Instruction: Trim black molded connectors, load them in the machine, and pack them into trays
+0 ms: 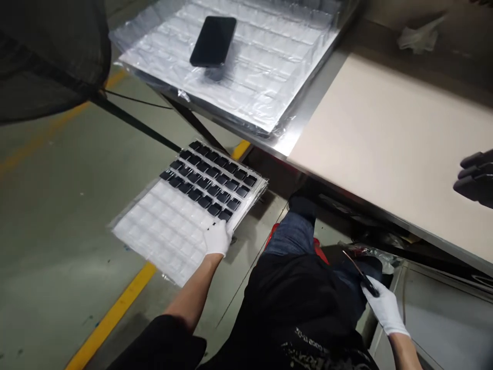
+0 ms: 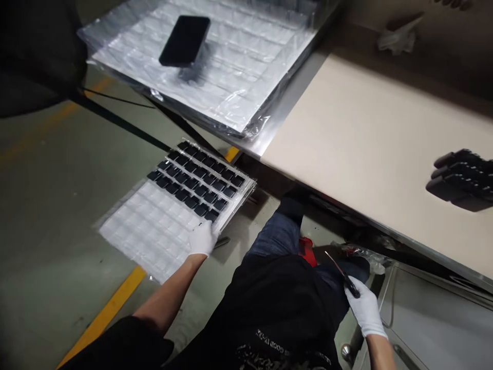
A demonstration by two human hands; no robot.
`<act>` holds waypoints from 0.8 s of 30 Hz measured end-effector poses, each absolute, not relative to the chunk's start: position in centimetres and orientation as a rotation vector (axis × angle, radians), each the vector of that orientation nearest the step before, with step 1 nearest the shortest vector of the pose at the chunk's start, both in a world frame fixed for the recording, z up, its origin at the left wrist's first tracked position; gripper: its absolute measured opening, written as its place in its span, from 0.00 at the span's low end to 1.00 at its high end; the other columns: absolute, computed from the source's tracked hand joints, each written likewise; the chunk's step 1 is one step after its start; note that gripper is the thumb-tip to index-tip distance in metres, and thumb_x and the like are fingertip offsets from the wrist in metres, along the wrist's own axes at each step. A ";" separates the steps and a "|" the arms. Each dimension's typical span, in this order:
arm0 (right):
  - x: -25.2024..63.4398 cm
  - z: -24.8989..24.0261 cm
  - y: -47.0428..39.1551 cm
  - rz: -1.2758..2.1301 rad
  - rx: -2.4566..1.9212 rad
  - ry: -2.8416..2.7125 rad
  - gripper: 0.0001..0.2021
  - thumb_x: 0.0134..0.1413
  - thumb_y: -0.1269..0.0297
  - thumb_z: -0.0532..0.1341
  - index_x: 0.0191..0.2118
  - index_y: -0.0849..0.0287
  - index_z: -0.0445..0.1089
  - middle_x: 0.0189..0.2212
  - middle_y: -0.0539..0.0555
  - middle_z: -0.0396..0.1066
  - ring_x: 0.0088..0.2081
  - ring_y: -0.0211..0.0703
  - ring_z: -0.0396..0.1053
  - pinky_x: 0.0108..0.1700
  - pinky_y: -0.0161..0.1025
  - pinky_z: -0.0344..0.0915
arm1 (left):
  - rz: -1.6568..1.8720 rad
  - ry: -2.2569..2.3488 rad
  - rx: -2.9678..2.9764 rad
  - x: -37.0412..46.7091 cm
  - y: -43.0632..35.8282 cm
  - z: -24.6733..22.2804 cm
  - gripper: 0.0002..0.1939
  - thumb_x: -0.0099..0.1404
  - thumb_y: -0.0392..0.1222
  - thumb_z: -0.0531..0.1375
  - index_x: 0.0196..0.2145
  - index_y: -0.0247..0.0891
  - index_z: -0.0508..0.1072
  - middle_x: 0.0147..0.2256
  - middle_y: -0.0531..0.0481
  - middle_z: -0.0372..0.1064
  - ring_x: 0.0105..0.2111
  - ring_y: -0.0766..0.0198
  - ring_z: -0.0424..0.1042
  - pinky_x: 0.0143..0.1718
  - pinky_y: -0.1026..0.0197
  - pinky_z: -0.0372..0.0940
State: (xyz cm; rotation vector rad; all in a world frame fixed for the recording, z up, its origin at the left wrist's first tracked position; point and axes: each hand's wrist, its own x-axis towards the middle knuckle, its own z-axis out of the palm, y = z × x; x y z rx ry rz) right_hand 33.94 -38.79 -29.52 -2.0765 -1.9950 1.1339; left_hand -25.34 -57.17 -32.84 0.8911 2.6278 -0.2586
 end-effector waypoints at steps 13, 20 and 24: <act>34.5 -31.8 -40.7 1.129 -1.994 -2.003 0.27 0.47 0.47 0.62 0.47 0.59 0.83 0.49 0.61 0.83 0.54 0.61 0.80 0.63 0.54 0.74 | -0.346 2.662 0.869 -24.8 -56.6 -33.3 0.13 0.70 0.48 0.57 0.46 0.38 0.72 0.42 0.33 0.75 0.48 0.38 0.75 0.43 0.48 0.65; 33.9 -31.3 -40.9 1.130 -2.033 -1.979 0.29 0.46 0.44 0.61 0.48 0.59 0.83 0.49 0.61 0.82 0.55 0.61 0.79 0.65 0.53 0.72 | -0.341 2.685 0.818 -24.6 -56.2 -33.5 0.16 0.73 0.50 0.54 0.49 0.38 0.73 0.44 0.32 0.74 0.47 0.38 0.74 0.43 0.48 0.65; 34.2 -31.4 -40.7 1.150 -2.067 -1.964 0.30 0.45 0.43 0.61 0.48 0.59 0.83 0.49 0.61 0.82 0.55 0.63 0.79 0.65 0.54 0.71 | -0.343 2.692 0.806 -24.4 -56.2 -33.8 0.17 0.75 0.52 0.51 0.48 0.38 0.73 0.42 0.34 0.74 0.45 0.41 0.75 0.43 0.49 0.64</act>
